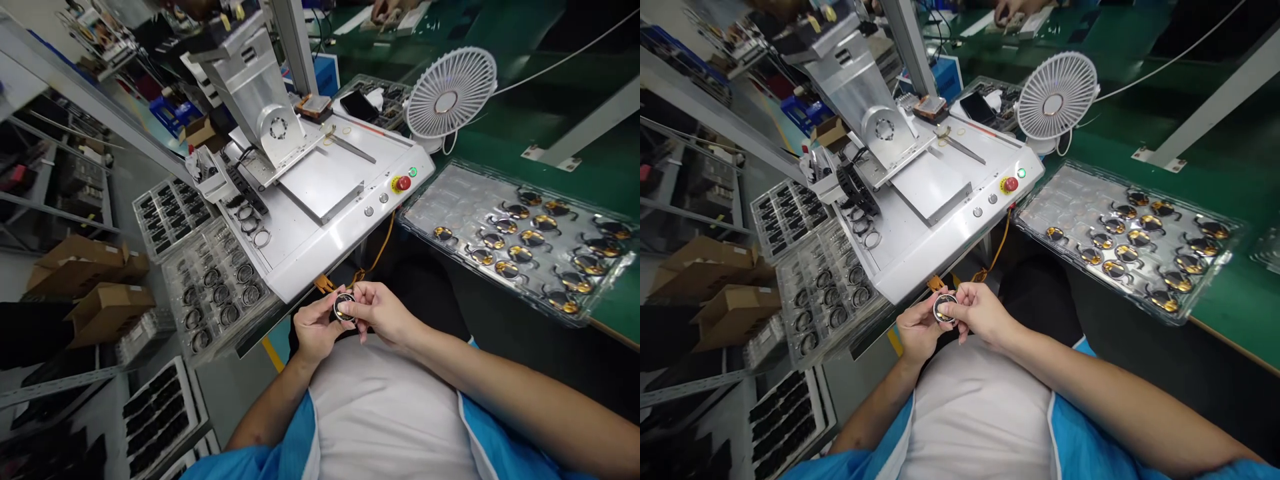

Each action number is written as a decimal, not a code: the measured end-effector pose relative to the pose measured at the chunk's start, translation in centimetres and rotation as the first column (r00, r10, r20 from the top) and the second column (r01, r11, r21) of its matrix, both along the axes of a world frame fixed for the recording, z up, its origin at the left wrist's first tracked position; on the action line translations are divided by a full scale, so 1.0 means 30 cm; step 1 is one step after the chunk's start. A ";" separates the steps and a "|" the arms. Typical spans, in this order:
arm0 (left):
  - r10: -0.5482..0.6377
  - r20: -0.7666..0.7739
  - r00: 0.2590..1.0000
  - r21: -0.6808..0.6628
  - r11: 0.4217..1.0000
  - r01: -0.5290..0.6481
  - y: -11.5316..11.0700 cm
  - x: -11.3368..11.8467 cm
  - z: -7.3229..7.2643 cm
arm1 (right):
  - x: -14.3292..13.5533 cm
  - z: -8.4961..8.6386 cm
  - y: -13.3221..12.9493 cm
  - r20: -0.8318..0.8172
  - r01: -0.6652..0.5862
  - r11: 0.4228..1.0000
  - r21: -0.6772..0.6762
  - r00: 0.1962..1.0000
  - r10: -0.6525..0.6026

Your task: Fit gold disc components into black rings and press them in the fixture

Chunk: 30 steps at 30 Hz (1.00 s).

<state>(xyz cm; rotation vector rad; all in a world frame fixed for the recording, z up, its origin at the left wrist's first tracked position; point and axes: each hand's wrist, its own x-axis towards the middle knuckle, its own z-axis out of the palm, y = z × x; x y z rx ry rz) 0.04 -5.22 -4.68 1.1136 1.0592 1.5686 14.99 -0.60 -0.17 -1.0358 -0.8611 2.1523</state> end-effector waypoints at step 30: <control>0.128 -0.382 0.916 0.056 0.992 -0.115 0.024 -0.004 0.085 | 0.047 0.065 0.087 0.216 -0.134 0.950 0.283 0.974 0.073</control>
